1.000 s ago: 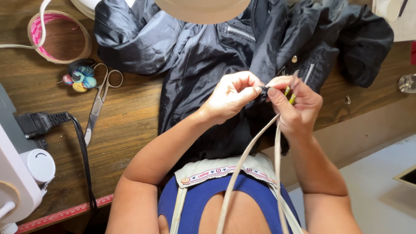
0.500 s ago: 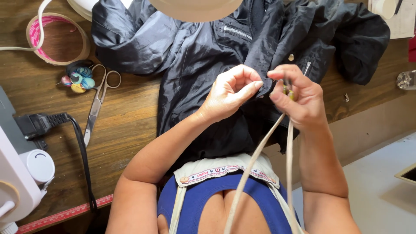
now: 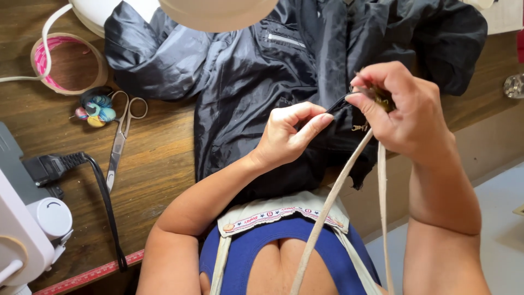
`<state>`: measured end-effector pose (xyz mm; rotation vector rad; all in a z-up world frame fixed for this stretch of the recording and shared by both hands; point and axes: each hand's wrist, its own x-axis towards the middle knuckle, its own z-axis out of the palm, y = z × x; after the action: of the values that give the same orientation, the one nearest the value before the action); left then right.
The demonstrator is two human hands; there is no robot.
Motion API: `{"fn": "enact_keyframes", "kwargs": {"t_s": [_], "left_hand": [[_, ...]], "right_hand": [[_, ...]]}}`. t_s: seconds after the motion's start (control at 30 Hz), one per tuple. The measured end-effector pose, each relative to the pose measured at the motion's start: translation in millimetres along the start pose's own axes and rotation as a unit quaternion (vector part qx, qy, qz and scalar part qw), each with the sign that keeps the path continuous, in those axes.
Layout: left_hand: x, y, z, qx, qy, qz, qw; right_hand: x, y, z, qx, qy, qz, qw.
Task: Repairing a zipper on a black jacket using a small hand tool.
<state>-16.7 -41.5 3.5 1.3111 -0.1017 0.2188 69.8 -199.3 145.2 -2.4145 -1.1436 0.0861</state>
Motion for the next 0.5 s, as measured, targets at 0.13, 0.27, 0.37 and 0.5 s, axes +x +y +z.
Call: {"fn": "enact_keyframes", "kwargs": {"t_s": [0.13, 0.27, 0.37, 0.5], "left_hand": [[-0.9, -0.1, 12.1, 0.023, 0.012, -0.033, 0.999], [7.1, -25.3, 22.2, -0.026, 0.096, -0.076, 0.992], [12.3, -22.9, 19.4, -0.039, 0.126, -0.083, 0.988], [23.6, -16.6, 27.3, -0.053, 0.145, -0.047, 0.987]], "right_hand": [[0.6, 3.2, 0.6, -0.001, -0.054, 0.106, 0.993], [-36.2, 12.7, -1.4, 0.083, 0.056, 0.109, 0.989], [-93.7, 29.0, 8.1, 0.094, -0.099, 0.138, 0.981], [-157.2, 51.7, 66.8, 0.129, -0.361, 0.109, 0.917]]}}
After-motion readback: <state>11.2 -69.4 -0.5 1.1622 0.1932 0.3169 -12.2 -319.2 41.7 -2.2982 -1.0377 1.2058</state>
